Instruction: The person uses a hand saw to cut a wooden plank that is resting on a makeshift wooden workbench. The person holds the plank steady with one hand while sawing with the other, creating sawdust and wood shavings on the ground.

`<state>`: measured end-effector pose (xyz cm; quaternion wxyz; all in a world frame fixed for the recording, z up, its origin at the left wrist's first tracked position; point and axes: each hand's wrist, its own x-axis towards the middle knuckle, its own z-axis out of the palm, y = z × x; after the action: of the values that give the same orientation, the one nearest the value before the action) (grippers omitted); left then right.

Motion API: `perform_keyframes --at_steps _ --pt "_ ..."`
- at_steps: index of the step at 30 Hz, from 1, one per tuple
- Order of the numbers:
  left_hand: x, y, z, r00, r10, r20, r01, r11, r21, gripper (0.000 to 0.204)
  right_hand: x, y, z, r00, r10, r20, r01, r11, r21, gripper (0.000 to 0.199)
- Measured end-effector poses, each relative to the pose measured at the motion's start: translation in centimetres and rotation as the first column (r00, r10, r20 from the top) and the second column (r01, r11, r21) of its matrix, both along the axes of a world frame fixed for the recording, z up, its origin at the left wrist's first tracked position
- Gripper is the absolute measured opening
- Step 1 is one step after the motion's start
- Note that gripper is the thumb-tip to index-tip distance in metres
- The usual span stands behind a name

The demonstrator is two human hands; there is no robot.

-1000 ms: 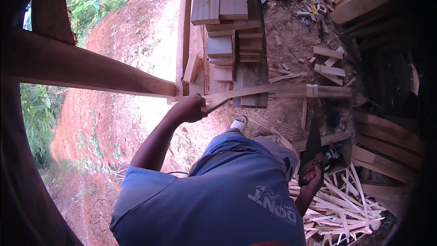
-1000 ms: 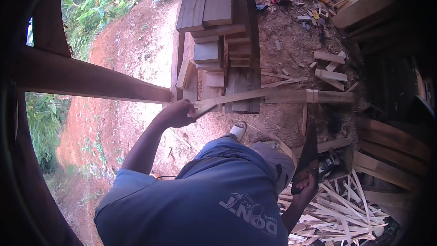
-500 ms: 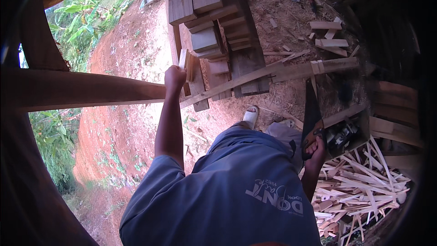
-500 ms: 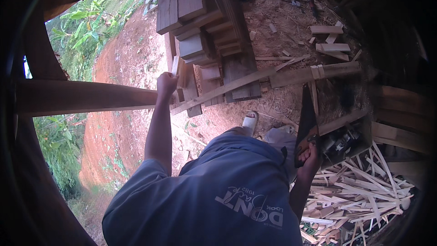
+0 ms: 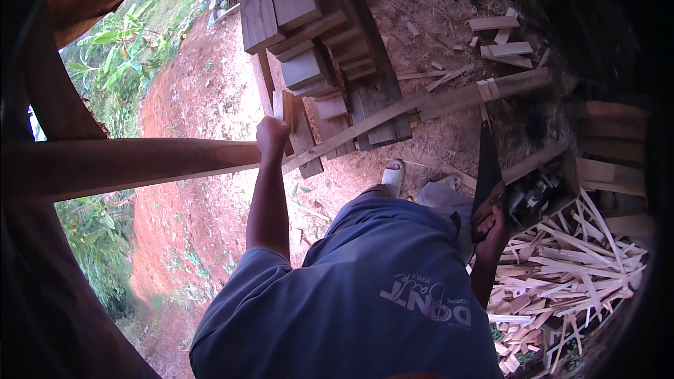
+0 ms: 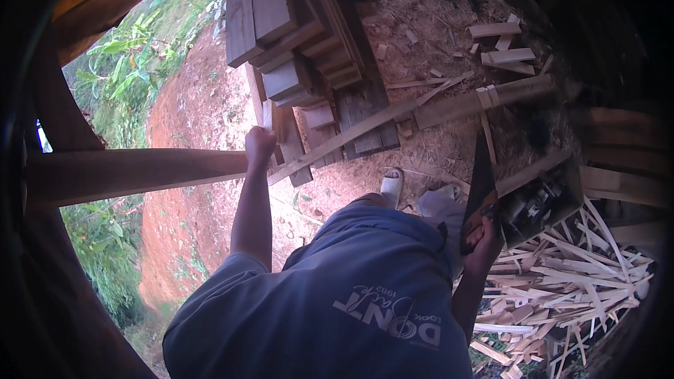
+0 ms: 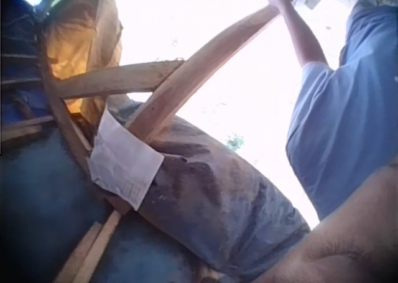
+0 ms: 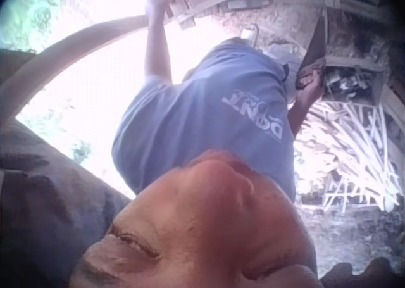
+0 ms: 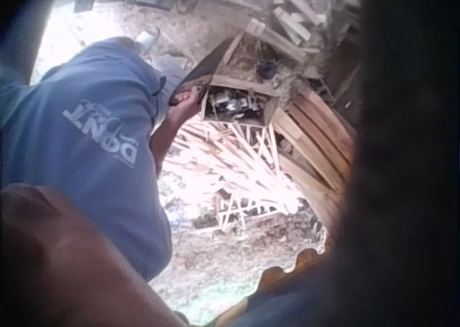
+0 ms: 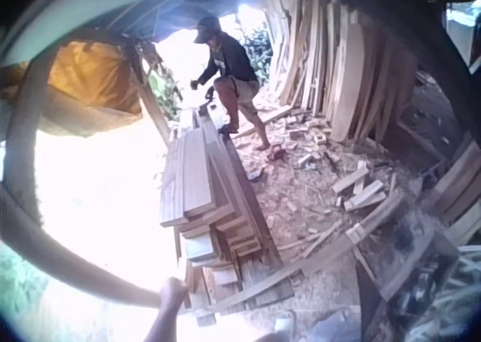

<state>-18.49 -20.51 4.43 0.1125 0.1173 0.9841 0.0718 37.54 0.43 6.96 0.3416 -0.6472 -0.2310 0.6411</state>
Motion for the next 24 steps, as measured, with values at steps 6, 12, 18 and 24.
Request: perform_keyframes --at_steps 6,12,18,24 --pt "-0.2 0.9 0.6 0.999 0.035 0.015 -0.035 0.998 -0.043 0.042 -0.6 0.2 0.4 0.999 -0.029 -0.030 0.028 0.999 -0.030 0.030" --pt "-2.9 1.6 -1.7 0.998 -0.059 0.003 0.059 0.997 -0.051 0.056 -0.4 0.2 -0.1 0.999 0.004 -0.052 -0.006 0.999 -0.032 0.030" --pt "-5.1 2.5 -2.9 0.995 -0.061 0.083 0.068 0.993 -0.093 0.036 -1.0 0.1 0.9 1.000 0.003 -0.007 -0.004 1.000 -0.029 0.030" --pt "-6.5 1.3 -3.3 0.992 -0.067 0.107 0.068 0.998 -0.008 0.033 -1.1 -0.4 1.0 1.000 0.009 0.015 -0.009 1.000 -0.002 0.029"
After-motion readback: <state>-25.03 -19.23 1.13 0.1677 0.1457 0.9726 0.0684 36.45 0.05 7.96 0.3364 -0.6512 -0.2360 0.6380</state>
